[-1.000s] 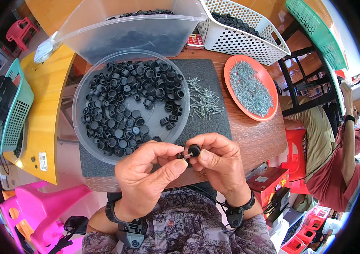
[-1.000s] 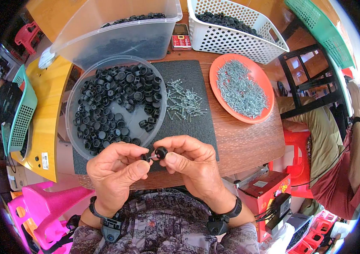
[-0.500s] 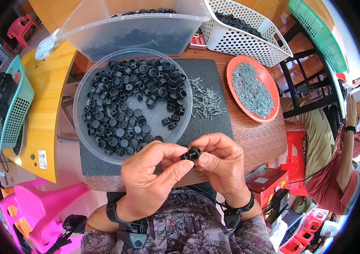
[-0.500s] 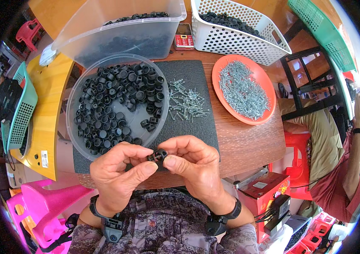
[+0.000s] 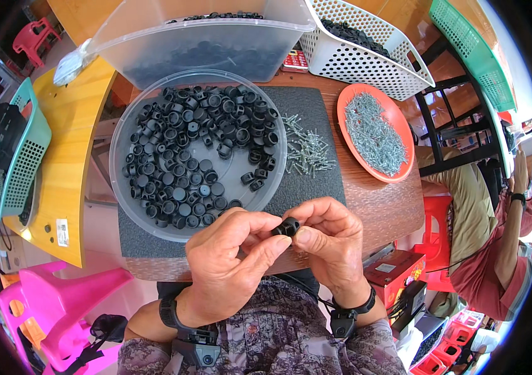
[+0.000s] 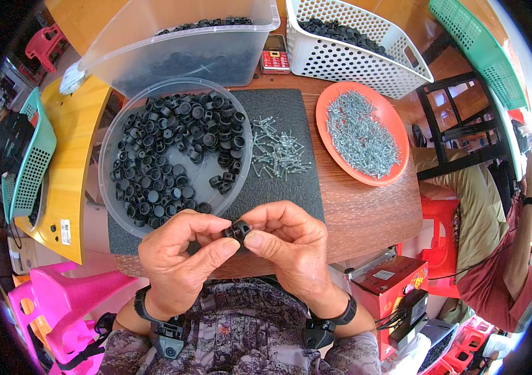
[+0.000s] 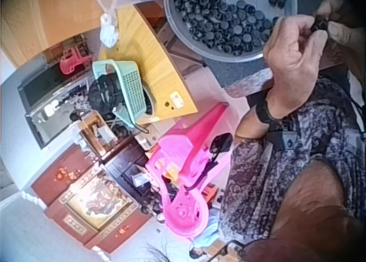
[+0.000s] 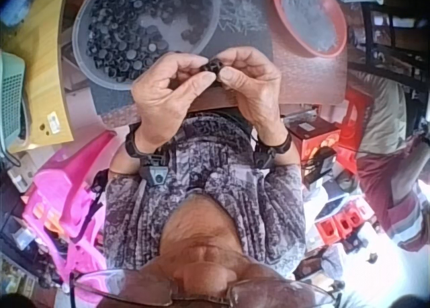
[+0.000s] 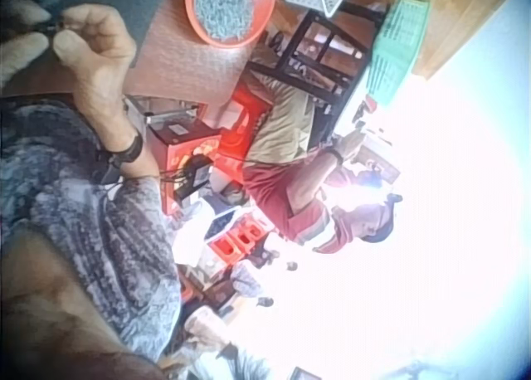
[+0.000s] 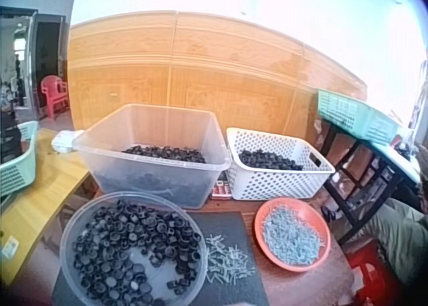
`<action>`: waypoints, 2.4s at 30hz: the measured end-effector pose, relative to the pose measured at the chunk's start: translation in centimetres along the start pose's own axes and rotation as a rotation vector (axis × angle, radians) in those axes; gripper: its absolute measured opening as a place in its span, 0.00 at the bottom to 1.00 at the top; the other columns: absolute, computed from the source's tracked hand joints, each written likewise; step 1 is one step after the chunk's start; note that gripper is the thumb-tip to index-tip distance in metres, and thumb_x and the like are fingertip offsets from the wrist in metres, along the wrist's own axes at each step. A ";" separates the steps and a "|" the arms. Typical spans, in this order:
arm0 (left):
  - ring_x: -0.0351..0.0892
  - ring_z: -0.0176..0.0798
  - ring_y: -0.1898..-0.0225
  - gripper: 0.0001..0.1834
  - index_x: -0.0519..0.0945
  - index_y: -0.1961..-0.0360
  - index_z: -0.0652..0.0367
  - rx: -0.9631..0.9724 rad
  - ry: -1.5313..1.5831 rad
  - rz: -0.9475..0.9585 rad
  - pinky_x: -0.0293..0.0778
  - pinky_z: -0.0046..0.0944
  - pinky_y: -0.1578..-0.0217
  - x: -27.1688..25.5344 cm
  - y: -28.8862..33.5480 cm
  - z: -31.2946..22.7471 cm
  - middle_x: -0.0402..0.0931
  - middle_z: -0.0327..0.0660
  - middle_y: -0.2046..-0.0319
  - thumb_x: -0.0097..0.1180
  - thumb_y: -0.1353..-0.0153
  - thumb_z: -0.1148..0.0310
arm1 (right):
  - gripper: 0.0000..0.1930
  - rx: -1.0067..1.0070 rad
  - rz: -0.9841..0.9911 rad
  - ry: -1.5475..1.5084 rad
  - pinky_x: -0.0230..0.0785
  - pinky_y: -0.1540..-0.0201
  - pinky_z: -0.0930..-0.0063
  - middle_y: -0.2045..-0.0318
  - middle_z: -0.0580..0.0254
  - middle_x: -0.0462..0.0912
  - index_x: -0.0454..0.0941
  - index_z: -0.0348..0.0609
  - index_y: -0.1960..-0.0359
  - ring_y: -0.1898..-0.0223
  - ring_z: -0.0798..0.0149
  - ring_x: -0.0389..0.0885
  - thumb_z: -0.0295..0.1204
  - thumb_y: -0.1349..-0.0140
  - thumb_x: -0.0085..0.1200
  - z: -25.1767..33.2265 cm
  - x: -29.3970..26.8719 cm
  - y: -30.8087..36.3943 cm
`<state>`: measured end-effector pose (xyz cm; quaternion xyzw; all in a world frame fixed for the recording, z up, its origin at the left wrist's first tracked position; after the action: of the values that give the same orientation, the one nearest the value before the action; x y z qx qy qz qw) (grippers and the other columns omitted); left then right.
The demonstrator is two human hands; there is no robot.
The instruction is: Assembling small black plastic components by hand, inserting pins into the caps.
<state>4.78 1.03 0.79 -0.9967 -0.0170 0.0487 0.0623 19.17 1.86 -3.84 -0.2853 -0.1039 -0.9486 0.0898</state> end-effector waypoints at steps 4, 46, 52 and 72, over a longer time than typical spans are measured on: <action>0.73 0.25 0.74 0.09 0.80 0.68 0.67 -0.001 0.031 -0.018 0.69 0.24 0.73 0.0 0.0 0.1 0.77 0.37 0.74 0.65 0.51 0.78 | 0.11 0.015 -0.007 -0.007 0.71 0.63 0.82 0.65 0.59 0.81 0.75 0.32 0.59 0.66 0.74 0.78 0.17 0.45 0.57 -0.2 -0.2 -0.1; 0.72 0.26 0.76 0.16 0.79 0.63 0.69 -0.120 0.098 0.127 0.70 0.24 0.76 1.3 0.0 0.7 0.75 0.36 0.75 0.67 0.55 0.79 | 0.06 -0.167 0.030 0.337 0.69 0.63 0.82 0.70 0.63 0.79 0.79 0.34 0.64 0.67 0.75 0.76 0.15 0.44 0.55 2.4 0.3 0.9; 0.76 0.25 0.73 0.18 0.80 0.60 0.67 -0.169 0.179 0.167 0.73 0.25 0.74 1.5 0.1 1.5 0.78 0.38 0.74 0.68 0.54 0.76 | 0.07 -0.216 0.050 0.340 0.69 0.64 0.82 0.71 0.63 0.79 0.79 0.33 0.65 0.68 0.75 0.75 0.15 0.45 0.55 2.9 0.5 0.9; 0.75 0.25 0.73 0.17 0.76 0.57 0.69 -0.179 0.334 0.182 0.73 0.24 0.75 1.9 0.0 1.6 0.79 0.40 0.71 0.64 0.49 0.78 | 0.06 -0.232 0.042 0.420 0.67 0.62 0.78 0.69 0.62 0.77 0.79 0.34 0.66 0.65 0.71 0.75 0.15 0.46 0.55 2.8 0.6 0.6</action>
<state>6.54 1.26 -0.98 -0.9899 0.0792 -0.1136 -0.0294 20.27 1.93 -1.19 -0.0921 0.0327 -0.9906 0.0956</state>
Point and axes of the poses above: each hand's wrist, its own y-axis away from the middle knuckle, its own x-axis out of the palm, z = x × y, the point moved 8 cm from there along -y, towards the middle knuckle
